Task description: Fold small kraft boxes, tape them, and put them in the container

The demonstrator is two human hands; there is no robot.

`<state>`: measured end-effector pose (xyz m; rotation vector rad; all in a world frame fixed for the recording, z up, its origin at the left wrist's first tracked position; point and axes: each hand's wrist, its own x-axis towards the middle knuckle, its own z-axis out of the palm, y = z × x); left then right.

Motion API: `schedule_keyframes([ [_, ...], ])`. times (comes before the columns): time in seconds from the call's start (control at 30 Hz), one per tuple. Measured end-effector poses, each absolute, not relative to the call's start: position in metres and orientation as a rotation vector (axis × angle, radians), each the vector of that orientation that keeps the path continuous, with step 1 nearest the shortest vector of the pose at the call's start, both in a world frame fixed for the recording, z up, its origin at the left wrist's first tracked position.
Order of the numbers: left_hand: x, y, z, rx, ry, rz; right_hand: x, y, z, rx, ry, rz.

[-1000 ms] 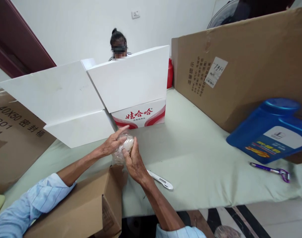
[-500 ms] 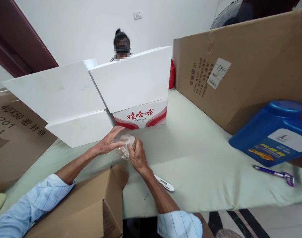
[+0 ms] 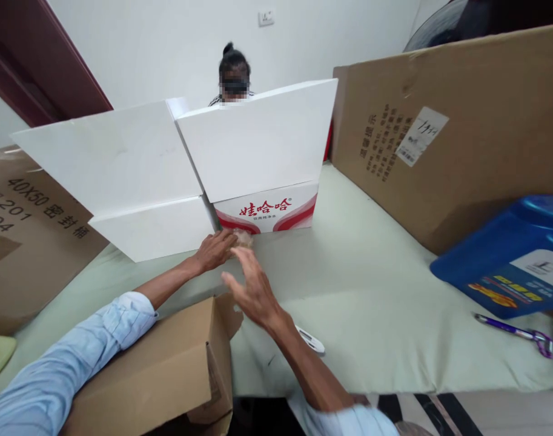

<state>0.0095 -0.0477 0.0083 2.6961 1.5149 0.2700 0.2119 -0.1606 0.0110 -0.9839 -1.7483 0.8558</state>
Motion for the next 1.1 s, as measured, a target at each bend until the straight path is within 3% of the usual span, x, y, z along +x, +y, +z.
schedule_keyframes([
  [0.1,0.012,-0.043,0.008,2.655,1.483,0.253,0.244,-0.236,0.035,-0.814,-2.037,1.003],
  [0.2,0.009,-0.040,0.012,2.624,1.427,0.230,0.253,-0.274,0.050,-0.733,-2.253,0.911],
  [0.47,-0.015,-0.054,0.040,2.594,1.283,0.314,0.203,-0.253,0.032,-0.442,-2.248,0.640],
  [0.63,-0.073,-0.105,0.098,2.498,1.191,0.523,0.215,-0.224,0.047,-0.435,-2.051,0.975],
  [0.73,-0.112,-0.171,0.133,2.197,1.187,0.854,0.223,-0.209,0.062,-0.536,-1.957,1.174],
  [0.87,-0.143,-0.267,0.144,1.909,1.103,1.208,0.225,-0.204,0.071,-0.725,-1.794,1.429],
  [1.1,-0.126,-0.324,0.105,2.129,1.343,0.801,0.208,-0.213,0.072,-0.748,-1.774,1.627],
])
